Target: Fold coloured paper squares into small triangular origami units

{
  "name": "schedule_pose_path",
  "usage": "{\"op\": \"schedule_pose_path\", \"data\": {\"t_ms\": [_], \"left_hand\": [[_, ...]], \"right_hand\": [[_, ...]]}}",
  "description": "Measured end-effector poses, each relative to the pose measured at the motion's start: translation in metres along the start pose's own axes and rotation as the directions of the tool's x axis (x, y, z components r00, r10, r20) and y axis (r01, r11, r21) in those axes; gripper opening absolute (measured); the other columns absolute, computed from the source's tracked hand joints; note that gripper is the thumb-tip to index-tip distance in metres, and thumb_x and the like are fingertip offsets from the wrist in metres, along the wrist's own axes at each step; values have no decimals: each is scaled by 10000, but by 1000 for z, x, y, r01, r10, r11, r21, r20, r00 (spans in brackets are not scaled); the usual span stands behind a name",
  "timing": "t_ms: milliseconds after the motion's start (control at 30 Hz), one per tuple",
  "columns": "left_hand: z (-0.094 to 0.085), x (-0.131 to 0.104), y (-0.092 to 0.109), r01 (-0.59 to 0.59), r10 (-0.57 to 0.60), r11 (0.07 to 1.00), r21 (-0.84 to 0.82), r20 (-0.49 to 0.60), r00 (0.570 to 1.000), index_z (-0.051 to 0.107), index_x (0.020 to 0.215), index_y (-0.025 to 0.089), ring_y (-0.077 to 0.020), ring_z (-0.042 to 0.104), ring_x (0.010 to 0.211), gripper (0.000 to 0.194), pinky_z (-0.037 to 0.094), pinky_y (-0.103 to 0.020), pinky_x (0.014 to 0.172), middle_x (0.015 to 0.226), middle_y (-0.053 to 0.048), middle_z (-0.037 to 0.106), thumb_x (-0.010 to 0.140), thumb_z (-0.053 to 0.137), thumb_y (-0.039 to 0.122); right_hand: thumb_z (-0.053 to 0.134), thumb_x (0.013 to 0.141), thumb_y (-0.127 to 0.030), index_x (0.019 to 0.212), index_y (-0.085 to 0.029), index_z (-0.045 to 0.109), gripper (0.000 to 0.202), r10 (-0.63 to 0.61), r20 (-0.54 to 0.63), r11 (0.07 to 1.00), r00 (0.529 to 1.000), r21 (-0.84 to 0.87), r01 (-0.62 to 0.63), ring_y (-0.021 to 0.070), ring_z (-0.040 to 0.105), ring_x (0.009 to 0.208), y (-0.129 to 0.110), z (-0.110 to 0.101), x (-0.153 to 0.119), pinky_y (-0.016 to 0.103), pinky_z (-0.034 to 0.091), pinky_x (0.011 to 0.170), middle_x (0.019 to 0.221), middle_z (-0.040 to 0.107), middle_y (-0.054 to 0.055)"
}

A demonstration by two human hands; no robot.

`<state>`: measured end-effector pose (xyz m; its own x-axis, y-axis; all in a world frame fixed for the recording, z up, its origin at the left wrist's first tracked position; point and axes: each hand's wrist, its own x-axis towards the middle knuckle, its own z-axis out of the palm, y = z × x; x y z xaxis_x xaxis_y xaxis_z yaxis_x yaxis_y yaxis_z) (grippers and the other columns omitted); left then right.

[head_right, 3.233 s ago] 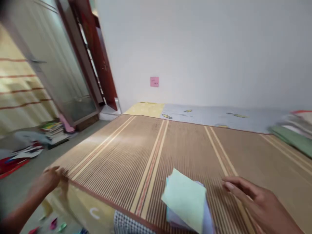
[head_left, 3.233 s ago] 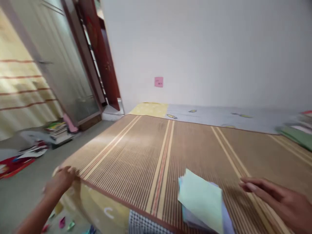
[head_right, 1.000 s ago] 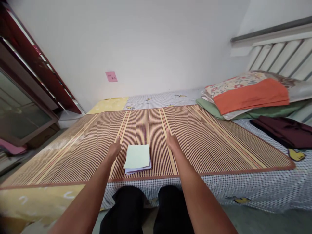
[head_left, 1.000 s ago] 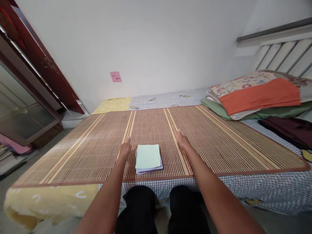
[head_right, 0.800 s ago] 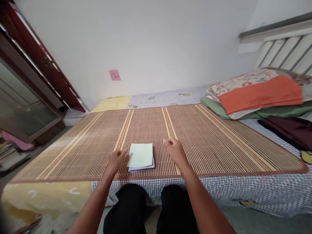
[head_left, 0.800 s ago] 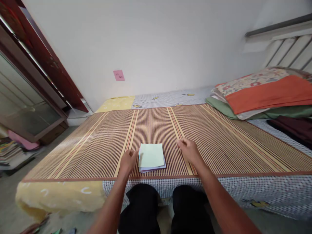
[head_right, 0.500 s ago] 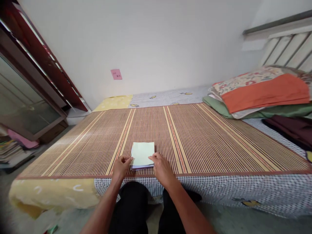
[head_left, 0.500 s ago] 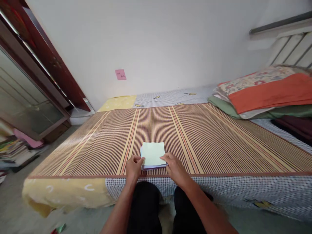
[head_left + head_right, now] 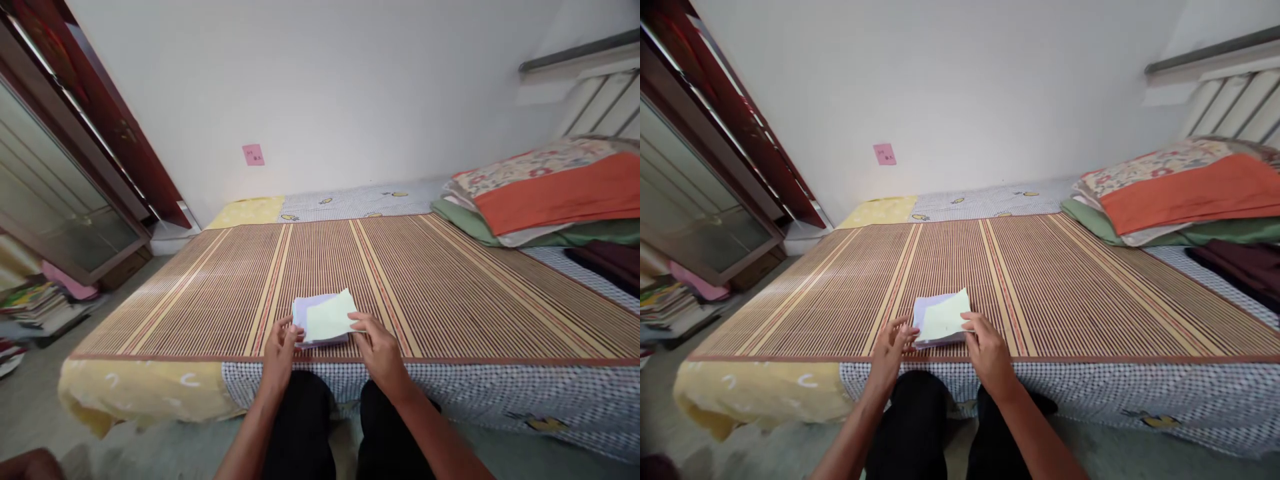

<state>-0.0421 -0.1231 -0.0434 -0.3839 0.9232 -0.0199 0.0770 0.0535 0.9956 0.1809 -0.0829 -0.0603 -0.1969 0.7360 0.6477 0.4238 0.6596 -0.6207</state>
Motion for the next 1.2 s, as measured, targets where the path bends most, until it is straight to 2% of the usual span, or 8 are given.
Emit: {"op": "schedule_pose_path", "data": {"t_ms": [167, 300, 533, 700, 833, 933, 1033, 1200], "left_hand": [[0, -44, 33, 142, -37, 907, -397, 261, 965, 552, 1448, 229, -312, 635, 1257, 598, 556, -396, 942, 1464, -161, 604, 917, 671, 476], [1, -62, 56, 159, -17, 793, -588, 239, 971, 514, 1487, 219, -317, 622, 1291, 654, 496, -405, 1061, 1388, -159, 671, 899, 719, 418], [0, -81, 82, 361, -295, 720, -593, 209, 932, 731, 1112, 106, -313, 747, 1072, 345, 576, -387, 974, 1049, -157, 807, 812, 811, 256], [-5, -94, 87, 394, -273, 701, -594, 287, 918, 759, 990, 92, -301, 774, 977, 228, 605, -373, 925, 964, -152, 814, 818, 805, 235], [-7, -101, 87, 360, -162, 697, -620, 353, 921, 778, 949, 113, -298, 764, 976, 214, 612, -407, 914, 1000, -137, 809, 814, 820, 274], [-4, -107, 86, 322, -58, 705, -632, 402, 914, 784, 959, 138, -328, 740, 1033, 264, 614, -468, 899, 1067, -129, 799, 818, 818, 358], [1, -116, 85, 282, 45, 719, -635, 447, 893, 765, 1119, 153, -372, 668, 1199, 467, 542, -515, 1018, 1223, -166, 751, 853, 743, 536], [10, -128, 83, 251, -45, 768, -589, 341, 939, 769, 1039, 147, -335, 707, 1096, 400, 593, -446, 924, 1109, -149, 778, 736, 883, 381]], "right_hand": [[502, 944, -49, 967, -238, 568, 202, -63, -81, 997, 995, 27, 66, 204, 700, 1108, -45, -37, -23, 325, 564, 926, 1166, 723, 85], [496, 923, -18, 981, -227, 582, 233, -131, -72, 991, 989, 19, 133, 191, 710, 1090, -71, -52, -37, 300, 569, 927, 1155, 729, 88], [529, 913, -12, 1118, -206, 647, 305, -228, -32, 974, 973, -6, 228, 209, 687, 1139, -96, -67, -40, 318, 557, 977, 1179, 710, 104], [608, 929, -100, 1005, -241, 720, 195, -93, -64, 993, 994, 64, 97, 199, 697, 1055, -106, -77, -35, 304, 582, 894, 1338, 607, 107], [641, 945, -238, 896, -231, 720, 93, 116, -68, 982, 991, 159, -104, 268, 632, 1250, -108, -78, -36, 356, 546, 999, 1383, 616, 106], [640, 952, -319, 935, -204, 714, 137, 274, -50, 942, 961, 217, -257, 254, 731, 1015, -110, -75, -38, 320, 589, 848, 1084, 747, 97], [640, 946, -362, 845, -189, 682, 204, 356, -54, 917, 933, 211, -338, 214, 721, 732, -114, -73, -38, 275, 562, 660, 760, 726, 40], [641, 934, -371, 774, -200, 634, 234, 369, -74, 914, 927, 210, -347, 210, 698, 689, -119, -68, -39, 290, 550, 648, 729, 710, 38]]}}
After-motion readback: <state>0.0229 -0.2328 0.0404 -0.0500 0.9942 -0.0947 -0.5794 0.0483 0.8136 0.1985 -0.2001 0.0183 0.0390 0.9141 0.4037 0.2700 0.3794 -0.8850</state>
